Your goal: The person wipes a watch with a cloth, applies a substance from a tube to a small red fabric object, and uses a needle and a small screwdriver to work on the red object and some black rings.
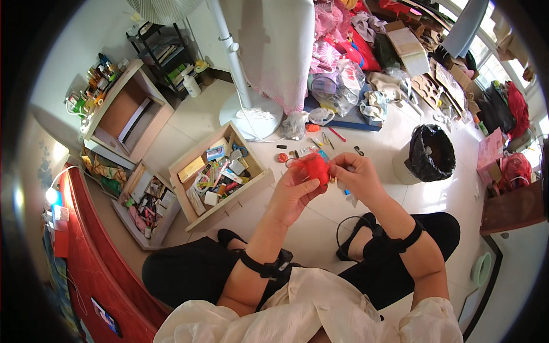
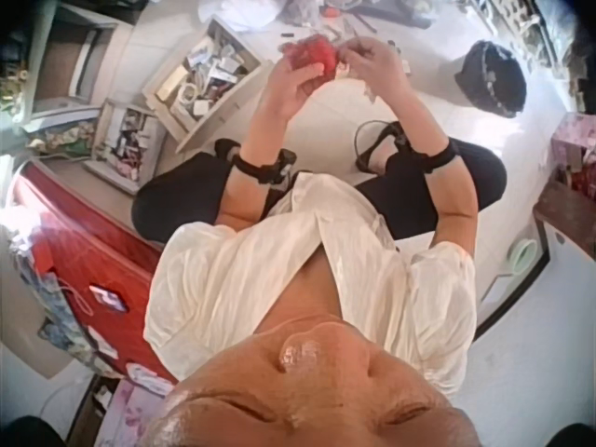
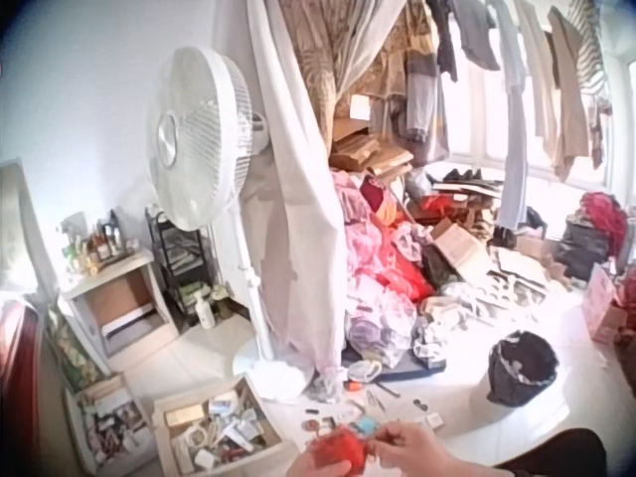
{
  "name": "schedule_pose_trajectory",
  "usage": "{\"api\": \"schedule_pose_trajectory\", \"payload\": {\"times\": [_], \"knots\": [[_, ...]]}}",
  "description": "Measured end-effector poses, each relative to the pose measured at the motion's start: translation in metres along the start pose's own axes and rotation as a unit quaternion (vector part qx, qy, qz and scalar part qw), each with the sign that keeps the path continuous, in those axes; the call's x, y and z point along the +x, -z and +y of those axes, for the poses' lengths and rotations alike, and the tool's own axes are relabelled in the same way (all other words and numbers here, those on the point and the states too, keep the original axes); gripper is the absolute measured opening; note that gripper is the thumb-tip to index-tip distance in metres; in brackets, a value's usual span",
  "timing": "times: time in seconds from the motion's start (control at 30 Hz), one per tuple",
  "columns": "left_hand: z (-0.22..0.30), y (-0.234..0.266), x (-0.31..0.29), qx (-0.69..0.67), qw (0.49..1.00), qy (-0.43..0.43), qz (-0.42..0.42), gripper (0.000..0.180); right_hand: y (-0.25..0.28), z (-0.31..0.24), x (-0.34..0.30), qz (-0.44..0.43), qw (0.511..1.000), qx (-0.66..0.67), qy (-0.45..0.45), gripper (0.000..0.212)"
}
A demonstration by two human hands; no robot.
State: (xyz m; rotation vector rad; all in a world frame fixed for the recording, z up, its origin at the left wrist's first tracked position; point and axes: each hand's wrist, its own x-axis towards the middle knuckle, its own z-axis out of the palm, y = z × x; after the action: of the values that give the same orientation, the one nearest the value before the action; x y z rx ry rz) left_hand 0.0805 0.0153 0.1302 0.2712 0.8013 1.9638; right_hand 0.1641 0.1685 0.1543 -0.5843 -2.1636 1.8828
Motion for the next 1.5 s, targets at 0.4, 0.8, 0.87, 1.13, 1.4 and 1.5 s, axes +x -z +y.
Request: {"api": "schedule_pose_trajectory", "payload": {"times": [0.4,0.8,0.87,1.13,1.4,1.5], "knots": [[0.011,-0.004,-0.006,-0.023,1.0,-0.009,-0.016,0.039,-0.009,-0.011,-0.004,-0.035,0.998,0.049,-0.036,0.013],[0.012,0.004,0.0,0.086,0.99,-0.066,0.093,0.019,-0.014,-0.019,-0.009,-0.017,0.996,-0.073,0.047,0.02],[0.012,0.003,-0.001,0.101,0.987,-0.081,0.096,0.016,-0.012,-0.017,-0.009,-0.032,0.999,-0.017,0.015,0.025],[0.006,0.006,-0.001,0.208,0.962,-0.143,0.101,0.01,-0.014,-0.016,-0.01,-0.048,0.999,0.004,0.006,0.026],[0.015,0.007,-0.004,0.37,0.897,-0.218,0.109,0.012,-0.006,-0.008,-0.002,-0.063,0.994,0.063,-0.07,0.025],[0.015,0.01,-0.002,0.359,0.897,-0.234,0.112,0.02,-0.004,-0.008,-0.002,-0.081,0.984,0.104,-0.118,0.024]]}}
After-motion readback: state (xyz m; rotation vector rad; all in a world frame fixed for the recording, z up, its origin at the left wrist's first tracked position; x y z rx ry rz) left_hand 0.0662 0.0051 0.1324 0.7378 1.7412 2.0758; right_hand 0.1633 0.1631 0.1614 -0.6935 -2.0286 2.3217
